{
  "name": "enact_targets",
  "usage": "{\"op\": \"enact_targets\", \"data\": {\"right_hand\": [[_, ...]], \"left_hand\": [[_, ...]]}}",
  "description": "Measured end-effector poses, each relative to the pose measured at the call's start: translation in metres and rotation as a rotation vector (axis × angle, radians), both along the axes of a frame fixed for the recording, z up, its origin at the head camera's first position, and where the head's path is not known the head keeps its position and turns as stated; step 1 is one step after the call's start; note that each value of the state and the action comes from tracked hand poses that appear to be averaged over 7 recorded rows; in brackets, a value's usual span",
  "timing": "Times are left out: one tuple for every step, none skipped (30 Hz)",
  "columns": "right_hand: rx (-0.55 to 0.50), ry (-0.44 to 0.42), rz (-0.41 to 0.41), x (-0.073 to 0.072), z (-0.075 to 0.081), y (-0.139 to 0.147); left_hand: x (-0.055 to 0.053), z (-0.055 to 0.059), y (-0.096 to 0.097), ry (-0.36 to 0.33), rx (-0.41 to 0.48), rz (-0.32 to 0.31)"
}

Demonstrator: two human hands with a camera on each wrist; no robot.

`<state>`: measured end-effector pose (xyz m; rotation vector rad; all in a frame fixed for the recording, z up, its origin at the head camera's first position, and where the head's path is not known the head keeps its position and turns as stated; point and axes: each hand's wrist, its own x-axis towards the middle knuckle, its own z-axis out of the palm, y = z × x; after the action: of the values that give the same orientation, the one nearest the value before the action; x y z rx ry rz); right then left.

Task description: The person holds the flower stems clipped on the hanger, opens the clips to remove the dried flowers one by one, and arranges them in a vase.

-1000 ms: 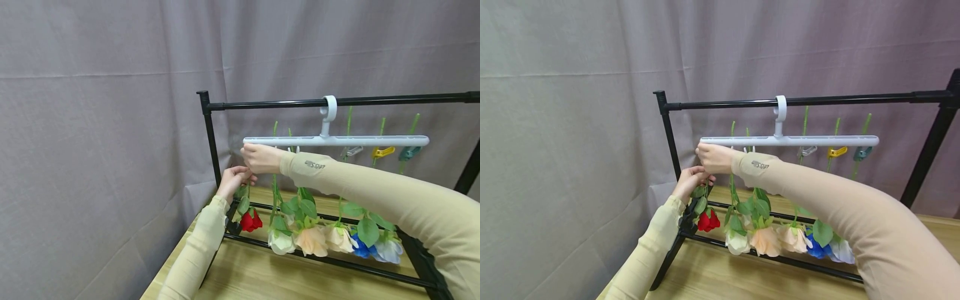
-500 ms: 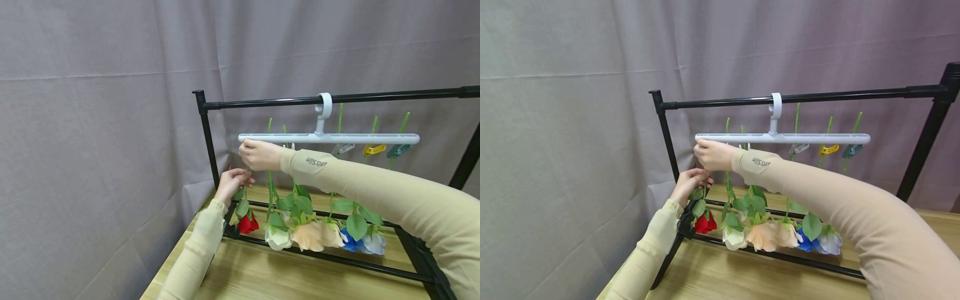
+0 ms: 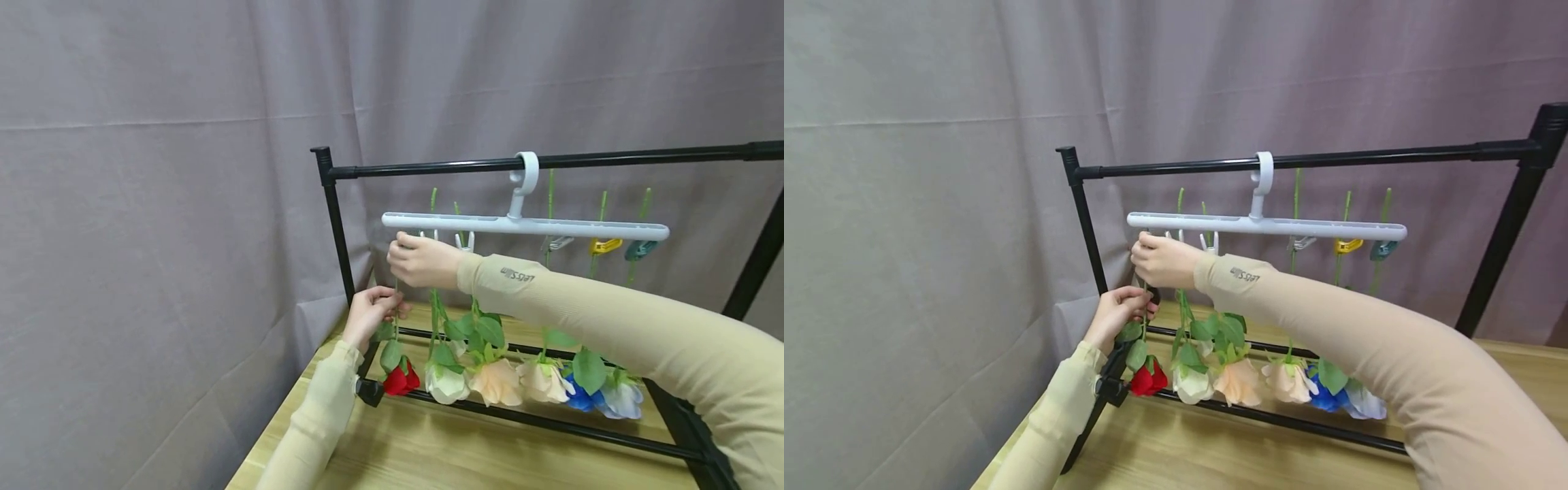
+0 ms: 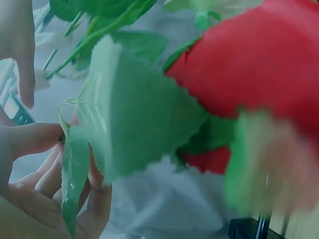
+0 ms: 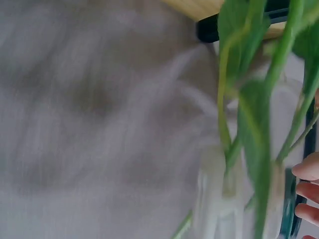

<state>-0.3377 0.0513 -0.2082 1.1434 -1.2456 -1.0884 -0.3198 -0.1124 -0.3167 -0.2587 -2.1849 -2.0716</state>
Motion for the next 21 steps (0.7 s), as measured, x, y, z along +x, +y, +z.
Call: {"op": "enact_targets", "data": {"right_hand": [[-0.006,-0.011,0.007,0.002,-0.001,0.000],[-0.014,-0.032,0.017,0.004,-0.003,0.001],[-0.021,-0.053,0.028,0.006,-0.005,0.003],[-0.030,-0.076,0.044,0.008,-0.007,0.004],[-0.036,-0.101,0.060,0.010,-0.010,0.006],[-0.043,-0.125,0.075,0.012,-0.013,0.008],[-0.048,-0.144,0.092,0.014,-0.017,0.009],[-0.052,-0.161,0.105,0.017,-0.021,0.011],[-0.057,-0.170,0.117,0.019,-0.025,0.012],[-0.063,-0.181,0.131,0.022,-0.030,0.013],[-0.069,-0.185,0.142,0.026,-0.034,0.014],[-0.078,-0.192,0.158,0.029,-0.039,0.015],[-0.085,-0.203,0.178,0.034,-0.043,0.015],[-0.094,-0.213,0.201,0.038,-0.048,0.016],[-0.103,-0.225,0.224,0.042,-0.052,0.016],[-0.112,-0.235,0.247,0.046,-0.056,0.016],[-0.121,-0.244,0.265,0.051,-0.060,0.016],[-0.129,-0.250,0.285,0.055,-0.064,0.016],[-0.136,-0.253,0.298,0.060,-0.067,0.016],[-0.144,-0.250,0.303,0.064,-0.069,0.017],[-0.151,-0.249,0.299,0.068,-0.071,0.018]], "left_hand": [[0.002,-0.001,0.000,-0.002,0.006,0.000],[0.004,-0.002,0.000,0.003,0.010,-0.009],[0.006,-0.003,0.000,0.005,0.013,-0.021],[0.008,-0.005,0.000,0.007,0.016,-0.033],[0.010,-0.007,0.000,0.011,0.018,-0.045],[0.013,-0.009,-0.001,0.015,0.019,-0.054],[0.015,-0.012,-0.002,0.015,0.023,-0.056],[0.017,-0.015,-0.003,0.019,0.030,-0.059],[0.019,-0.017,-0.005,0.014,0.039,-0.052],[0.021,-0.020,-0.006,0.017,0.043,-0.044],[0.024,-0.023,-0.008,0.016,0.049,-0.038],[0.026,-0.025,-0.009,0.011,0.056,-0.032],[0.029,-0.028,-0.010,0.008,0.063,-0.028],[0.032,-0.030,-0.011,0.008,0.071,-0.028],[0.036,-0.031,-0.012,0.008,0.076,-0.021],[0.040,-0.033,-0.012,0.016,0.079,-0.016],[0.044,-0.034,-0.012,0.018,0.086,-0.013],[0.048,-0.034,-0.012,0.024,0.091,-0.008],[0.053,-0.034,-0.011,0.029,0.099,-0.006],[0.057,-0.034,-0.010,0.036,0.103,-0.003],[0.062,-0.033,-0.009,0.043,0.108,-0.004]]}}
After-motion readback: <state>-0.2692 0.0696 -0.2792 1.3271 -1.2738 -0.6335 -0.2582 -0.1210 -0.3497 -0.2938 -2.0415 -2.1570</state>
